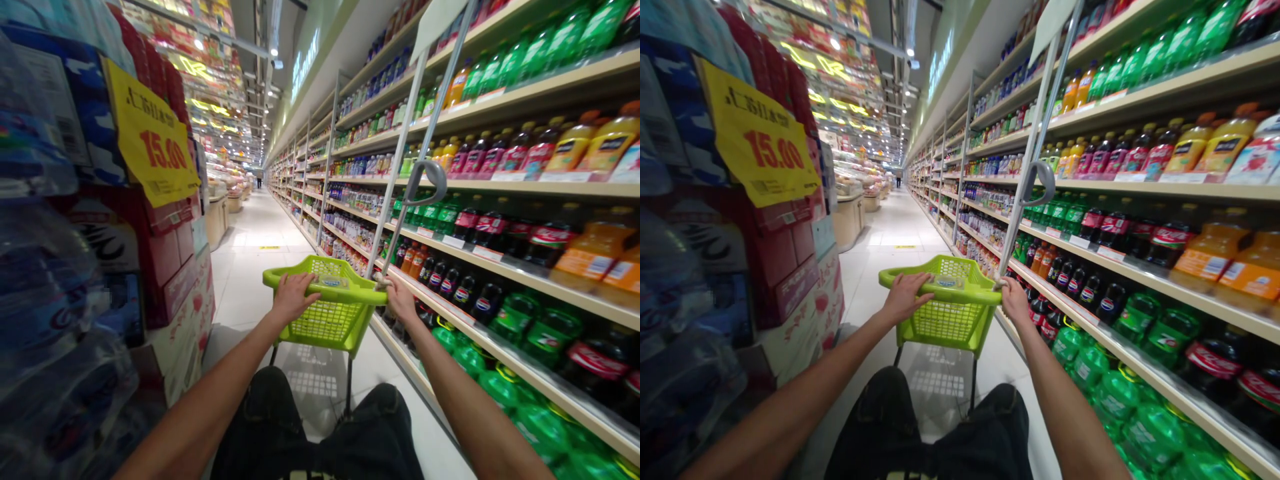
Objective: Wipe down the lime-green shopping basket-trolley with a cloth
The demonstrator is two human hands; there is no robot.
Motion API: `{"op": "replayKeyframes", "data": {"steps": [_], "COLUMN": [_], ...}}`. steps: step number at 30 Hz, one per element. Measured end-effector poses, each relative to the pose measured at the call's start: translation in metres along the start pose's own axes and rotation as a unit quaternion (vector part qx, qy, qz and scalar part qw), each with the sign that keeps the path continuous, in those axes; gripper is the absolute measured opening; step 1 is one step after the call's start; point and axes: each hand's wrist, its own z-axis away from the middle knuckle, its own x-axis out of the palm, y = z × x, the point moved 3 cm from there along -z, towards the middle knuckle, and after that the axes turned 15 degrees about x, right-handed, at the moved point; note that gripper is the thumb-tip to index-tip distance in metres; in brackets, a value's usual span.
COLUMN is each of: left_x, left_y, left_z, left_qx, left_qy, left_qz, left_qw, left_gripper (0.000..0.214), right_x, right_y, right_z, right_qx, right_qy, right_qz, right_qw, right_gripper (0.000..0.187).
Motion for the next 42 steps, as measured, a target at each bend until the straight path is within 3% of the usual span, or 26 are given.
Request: {"op": "replayKeyframes", "data": {"steps": [2,4,7,10,12,14,19,21,25,27,31,33,35,39,42], "left_x": [0.001,0.002,0.005,0.005,0.005,0.003,0.003,0.005,0.007,0.004,-0.007,-0.009,-0.007,-0.005,-0.008], "left_y": [0.002,0.005,0.009,0.011,0.012,0.012,0.018,0.025,0.03,0.021,-0.004,-0.007,-0.003,0.008,0.005], "left_z": [0.0,0.0,-0.002,-0.003,-0.002,0.0,0.001,-0.001,-0.004,-0.001,0.011,0.013,0.011,0.005,0.007], "left_qx": [-0.001,0.0,0.0,-0.009,-0.009,-0.004,-0.017,-0.027,-0.024,-0.019,-0.046,-0.046,-0.046,-0.038,-0.026], "left_qy": [0.007,0.014,0.019,0.016,0.01,0.008,0.022,0.027,0.006,-0.007,-0.01,-0.012,-0.008,-0.014,-0.021], "left_qz": [-0.003,-0.006,-0.011,-0.019,-0.019,-0.015,-0.015,-0.018,-0.022,-0.03,-0.065,-0.068,-0.068,-0.056,-0.042], "left_qw": [1.0,1.0,1.0,1.0,1.0,1.0,0.999,0.999,0.999,0.999,0.997,0.997,0.997,0.998,0.999], "left_gripper": [0.044,0.043,0.043,0.043,0.042,0.043,0.043,0.043,0.044,0.046,0.046,0.042,0.039,0.031,0.028], "right_x": [-0.002,0.004,0.024,0.048,0.054,0.049,0.022,0.03,0.061,0.061,0.033,0.027,0.036,0.068,0.068], "right_y": [0.009,0.0,-0.041,-0.086,-0.097,-0.086,-0.039,-0.05,-0.097,-0.098,-0.049,-0.037,-0.05,-0.101,-0.098], "right_z": [-0.007,0.002,0.038,0.073,0.08,0.072,0.045,0.051,0.072,0.069,0.041,0.036,0.044,0.072,0.064], "right_qx": [0.036,0.023,-0.078,-0.213,-0.253,-0.24,-0.113,-0.137,-0.24,-0.243,-0.123,-0.092,-0.124,-0.251,-0.232], "right_qy": [0.011,0.031,0.04,-0.005,-0.026,-0.015,0.083,0.068,-0.007,-0.012,0.07,0.098,0.086,-0.01,-0.007], "right_qz": [-0.009,-0.009,-0.01,-0.008,0.012,0.04,0.057,0.04,0.031,0.045,0.055,0.043,0.027,0.025,0.04], "right_qw": [0.999,0.999,0.996,0.977,0.967,0.97,0.988,0.987,0.97,0.969,0.988,0.99,0.988,0.968,0.972], "right_gripper": [0.035,0.035,0.034,0.035,0.035,0.036,0.038,0.039,0.037,0.037,0.037,0.038,0.038,0.038,0.038]}}
